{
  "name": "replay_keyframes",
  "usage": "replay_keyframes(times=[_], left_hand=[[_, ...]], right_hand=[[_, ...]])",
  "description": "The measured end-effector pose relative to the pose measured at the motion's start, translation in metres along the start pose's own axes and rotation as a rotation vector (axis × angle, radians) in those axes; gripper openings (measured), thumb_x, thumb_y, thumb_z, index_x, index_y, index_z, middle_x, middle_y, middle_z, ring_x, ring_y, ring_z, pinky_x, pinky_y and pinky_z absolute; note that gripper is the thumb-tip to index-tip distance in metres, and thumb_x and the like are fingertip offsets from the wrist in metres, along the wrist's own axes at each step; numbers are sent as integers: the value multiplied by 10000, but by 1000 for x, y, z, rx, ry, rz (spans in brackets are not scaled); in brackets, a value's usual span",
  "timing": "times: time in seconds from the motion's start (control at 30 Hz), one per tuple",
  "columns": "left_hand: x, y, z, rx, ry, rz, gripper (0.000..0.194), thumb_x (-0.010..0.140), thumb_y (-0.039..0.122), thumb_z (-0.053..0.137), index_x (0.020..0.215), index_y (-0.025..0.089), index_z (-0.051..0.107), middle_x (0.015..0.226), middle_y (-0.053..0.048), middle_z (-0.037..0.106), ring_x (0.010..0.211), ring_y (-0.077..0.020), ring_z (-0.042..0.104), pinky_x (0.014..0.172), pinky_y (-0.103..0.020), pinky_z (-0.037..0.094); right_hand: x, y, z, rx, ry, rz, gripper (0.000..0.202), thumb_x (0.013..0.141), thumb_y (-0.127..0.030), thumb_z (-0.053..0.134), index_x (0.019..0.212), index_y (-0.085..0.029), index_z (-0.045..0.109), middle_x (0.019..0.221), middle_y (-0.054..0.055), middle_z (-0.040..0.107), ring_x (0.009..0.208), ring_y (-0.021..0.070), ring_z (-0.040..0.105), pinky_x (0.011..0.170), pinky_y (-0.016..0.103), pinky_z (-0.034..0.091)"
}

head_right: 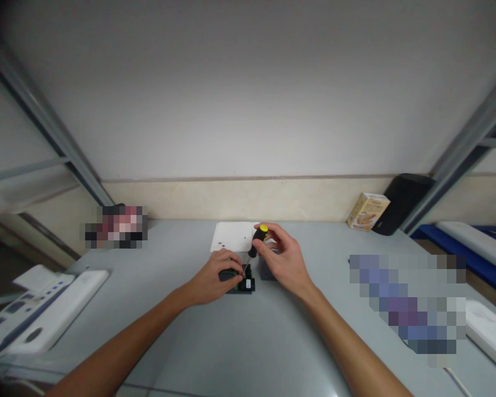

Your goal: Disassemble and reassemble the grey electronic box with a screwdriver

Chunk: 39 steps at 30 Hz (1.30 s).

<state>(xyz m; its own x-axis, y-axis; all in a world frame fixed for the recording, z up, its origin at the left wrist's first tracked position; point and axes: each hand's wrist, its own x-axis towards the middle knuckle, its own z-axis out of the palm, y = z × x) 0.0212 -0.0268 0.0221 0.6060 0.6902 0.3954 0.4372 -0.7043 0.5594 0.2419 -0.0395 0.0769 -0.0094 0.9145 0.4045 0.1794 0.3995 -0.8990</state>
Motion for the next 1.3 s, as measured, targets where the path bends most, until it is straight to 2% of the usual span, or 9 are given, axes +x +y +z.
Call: replay_keyframes(times=[0.47,0.67,0.83,0.9,1.3], left_hand=[[0,3,-2,24,-6,-2,110,913,276,653,1002,263,716,1101,-41,682,1089,-218,581,1005,-410,395],[0,9,-8,62,-39,-7,315,906,326,650,1218,292,623,1184,-53,644,1143,-248,549,1032,-436,376],[-2,8,-9,83,-105,-17,604,849,418,711,1397,304,485,1317,-88,564,1224,-292,490,1064,-477,362],[-4,7,-9,103,-135,-5,659,831,450,728,1418,301,468,1344,-100,537,1249,-304,468,1075,-488,362],[-3,8,-10,133,-180,5,577,830,451,728,1342,280,526,1269,-91,570,1176,-295,492,1040,-482,400]], right_hand=[[0,-2,2,12,10,-20,341,843,-441,708,1101,-225,651,920,42,672,665,148,645,551,258,575],[1,-2,0,8,23,-18,336,845,-430,706,1107,-226,653,918,46,673,662,149,647,508,244,564],[1,-5,-1,-5,41,1,344,843,-441,702,1106,-225,650,868,41,674,645,160,647,500,258,574],[0,-6,-1,-9,47,7,349,840,-445,703,1106,-226,651,863,40,675,638,163,648,495,263,575],[1,-5,-2,-4,36,11,346,852,-445,691,1118,-228,646,895,40,663,655,155,638,512,259,574]])
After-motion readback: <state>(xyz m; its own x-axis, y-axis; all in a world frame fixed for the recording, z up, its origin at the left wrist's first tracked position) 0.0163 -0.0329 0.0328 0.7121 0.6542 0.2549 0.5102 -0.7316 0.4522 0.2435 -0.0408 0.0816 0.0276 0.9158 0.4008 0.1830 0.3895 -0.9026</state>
